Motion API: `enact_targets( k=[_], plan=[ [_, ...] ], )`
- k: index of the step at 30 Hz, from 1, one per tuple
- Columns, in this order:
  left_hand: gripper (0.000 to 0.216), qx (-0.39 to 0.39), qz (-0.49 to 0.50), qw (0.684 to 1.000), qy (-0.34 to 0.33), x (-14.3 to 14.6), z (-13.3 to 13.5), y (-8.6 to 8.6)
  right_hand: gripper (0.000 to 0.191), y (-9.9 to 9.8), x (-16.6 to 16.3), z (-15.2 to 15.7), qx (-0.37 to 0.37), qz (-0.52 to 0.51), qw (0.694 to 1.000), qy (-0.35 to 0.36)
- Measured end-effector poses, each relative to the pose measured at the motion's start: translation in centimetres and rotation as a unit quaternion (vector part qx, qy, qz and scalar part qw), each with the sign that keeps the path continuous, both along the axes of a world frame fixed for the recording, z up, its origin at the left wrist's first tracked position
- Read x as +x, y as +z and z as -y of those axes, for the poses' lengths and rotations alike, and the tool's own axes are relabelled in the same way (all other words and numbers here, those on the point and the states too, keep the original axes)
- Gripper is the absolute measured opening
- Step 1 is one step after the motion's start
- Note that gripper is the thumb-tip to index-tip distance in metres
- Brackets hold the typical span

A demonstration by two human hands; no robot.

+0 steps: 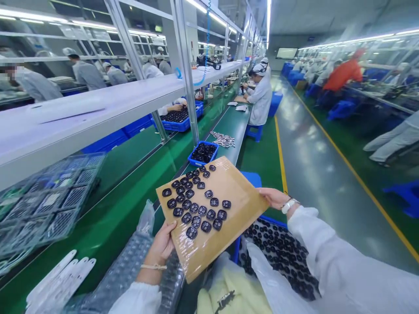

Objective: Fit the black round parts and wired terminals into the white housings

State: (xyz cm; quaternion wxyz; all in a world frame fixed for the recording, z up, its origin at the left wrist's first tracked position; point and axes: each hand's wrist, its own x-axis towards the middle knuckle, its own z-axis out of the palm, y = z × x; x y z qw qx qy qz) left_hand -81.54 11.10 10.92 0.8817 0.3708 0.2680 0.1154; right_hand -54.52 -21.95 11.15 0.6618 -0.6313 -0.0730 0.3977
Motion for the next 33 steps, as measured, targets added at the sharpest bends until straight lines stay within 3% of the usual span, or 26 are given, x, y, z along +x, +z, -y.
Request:
enact_targets(
  k=[4,8,11,14,19,23,27,30,33],
  plan=[
    [0.047,-0.006,0.019,0.999,-0.03,4.0,-0.8,-0.5,0.027,-3.2,-1.6,1.2,0.063,-0.046,0.992,-0.101],
    [0.046,-0.015,0.017,0.999,-0.037,7.2,-1.3,-1.7,0.028,-6.4,-3.3,-2.0,0.107,-0.083,0.979,-0.155],
    [0.046,-0.018,0.011,0.999,-0.028,9.8,-1.8,-2.5,0.028,-7.5,-1.7,-5.1,0.124,-0.093,0.972,-0.175],
    [0.044,-0.017,0.007,1.0,-0.017,12.8,-2.3,-3.2,0.028,-7.9,2.7,-7.2,0.126,-0.097,0.972,-0.174],
    [0.044,0.005,-0.021,1.0,-0.01,18.6,-2.3,-4.1,0.025,-8.9,12.9,-9.3,0.097,-0.113,0.979,-0.138],
    [0.04,0.035,-0.076,0.996,-0.012,22.9,-1.2,-4.8,0.023,-9.7,20.5,-10.1,0.059,-0.137,0.984,-0.095],
    [0.036,0.091,-0.155,0.984,0.001,25.7,-0.5,-5.2,0.026,-9.7,25.7,-10.3,0.028,-0.155,0.986,-0.06],
    [0.057,0.183,-0.241,0.952,0.043,26.5,-1.2,-5.1,0.027,-9.4,28.1,-10.5,0.014,-0.167,0.985,-0.038],
    [0.082,0.334,-0.317,0.883,0.091,27.3,-2.3,-4.7,0.029,-9.1,29.5,-10.6,0.006,-0.173,0.985,-0.025]
  ],
)
